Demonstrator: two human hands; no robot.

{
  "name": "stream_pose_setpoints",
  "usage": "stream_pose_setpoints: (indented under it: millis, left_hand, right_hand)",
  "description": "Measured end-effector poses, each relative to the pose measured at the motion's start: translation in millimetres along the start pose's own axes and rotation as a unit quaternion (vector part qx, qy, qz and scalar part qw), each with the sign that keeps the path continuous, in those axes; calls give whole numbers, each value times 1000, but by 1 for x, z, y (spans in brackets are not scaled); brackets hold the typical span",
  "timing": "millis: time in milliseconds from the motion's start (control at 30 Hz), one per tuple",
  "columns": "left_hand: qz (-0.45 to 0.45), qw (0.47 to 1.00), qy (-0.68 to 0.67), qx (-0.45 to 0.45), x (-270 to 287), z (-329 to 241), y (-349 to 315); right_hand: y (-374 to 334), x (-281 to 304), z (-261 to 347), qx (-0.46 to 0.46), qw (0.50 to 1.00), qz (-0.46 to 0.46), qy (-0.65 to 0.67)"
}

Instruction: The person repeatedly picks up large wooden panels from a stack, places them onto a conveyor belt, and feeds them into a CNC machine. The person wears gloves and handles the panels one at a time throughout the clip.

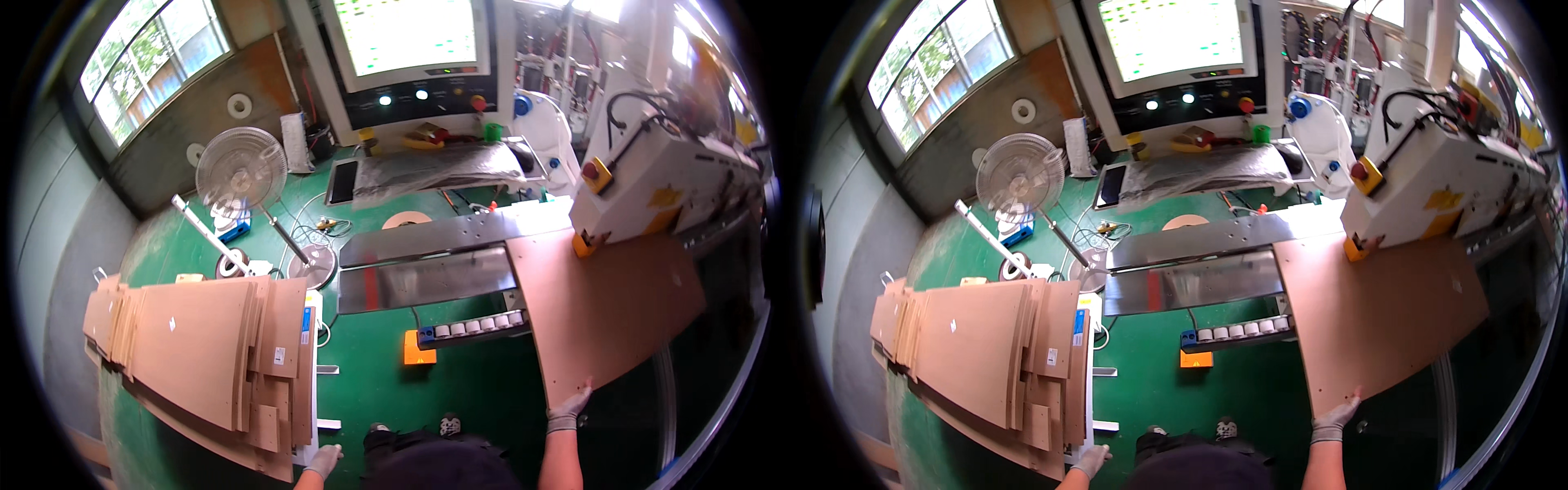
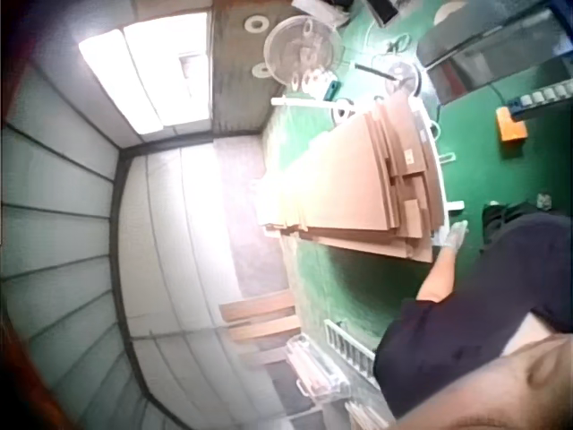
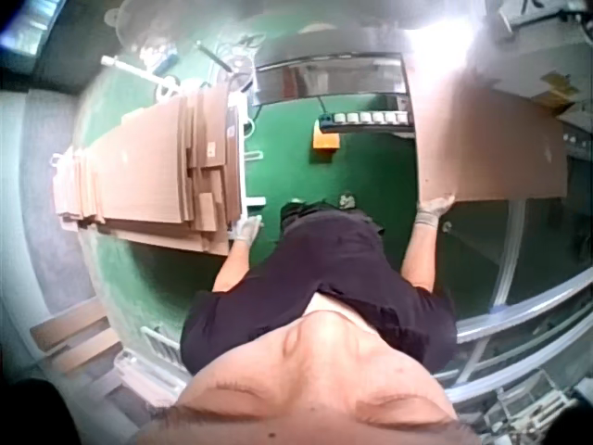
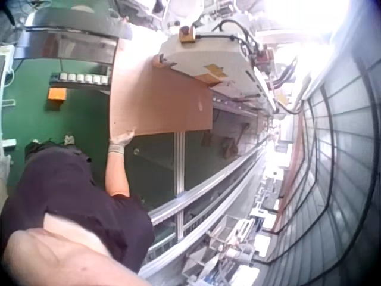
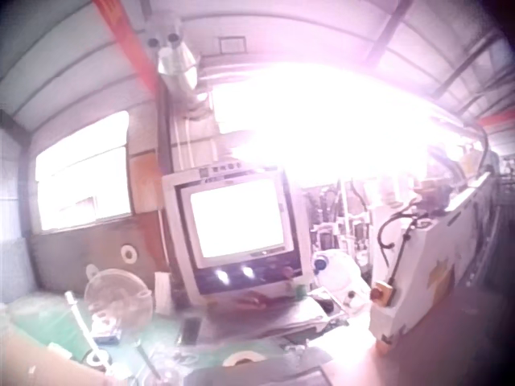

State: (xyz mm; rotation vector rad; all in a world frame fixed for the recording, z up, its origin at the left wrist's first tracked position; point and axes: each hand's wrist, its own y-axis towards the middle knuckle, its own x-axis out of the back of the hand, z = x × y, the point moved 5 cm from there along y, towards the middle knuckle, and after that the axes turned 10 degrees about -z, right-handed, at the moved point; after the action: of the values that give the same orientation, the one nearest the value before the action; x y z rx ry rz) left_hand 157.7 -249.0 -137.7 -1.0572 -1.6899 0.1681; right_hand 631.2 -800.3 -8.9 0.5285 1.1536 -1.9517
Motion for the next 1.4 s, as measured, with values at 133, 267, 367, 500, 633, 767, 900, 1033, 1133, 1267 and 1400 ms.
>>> stream_pose_setpoints:
  millis: [133, 267, 367, 500, 633, 767, 900, 1033, 1133, 1267, 1400]
  left_hand:
    - [-130, 983, -121, -44, 23, -50, -17]
    - [-171, 965, -199, -26, 47, -49, -19]
    - [-260, 888, -367, 90, 65, 23, -17]
    - [-194, 799, -556, 126, 126, 29, -20]
    - [-190, 702, -657, 197, 157, 15, -32]
    - [-289, 627, -704, 165, 190, 48, -43]
    - [-394, 537, -712, 221, 213, 127, -49]
    - [-375, 766, -486, 188, 248, 148, -44]
    - [-380, 807, -413, 182, 269, 140, -34]
    - [-263, 739, -600, 160, 260, 153, -40]
    - [-197, 711, -652, 174, 265, 163, -46]
  right_hand:
    - [34, 5, 46, 28, 999, -29, -8]
    - [72, 28, 84, 95, 990, -91, -59]
    - [71, 25, 57, 77, 972, -200, -92]
    - [5, 13, -72, -63, 971, -67, -223]
    - [-106, 51, -247, -347, 827, 138, -419]
    - [-226, 34, -336, -32, 497, 490, -715]
    - [-261, 4, -360, -86, 408, 518, -747]
    - [-216, -14, -360, 49, 362, 492, -790]
    - [-156, 8, -361, -43, 543, 403, -735]
    - [-188, 7, -365, -171, 690, 272, -648]
    - [-253, 21, -384, -211, 705, 191, -650]
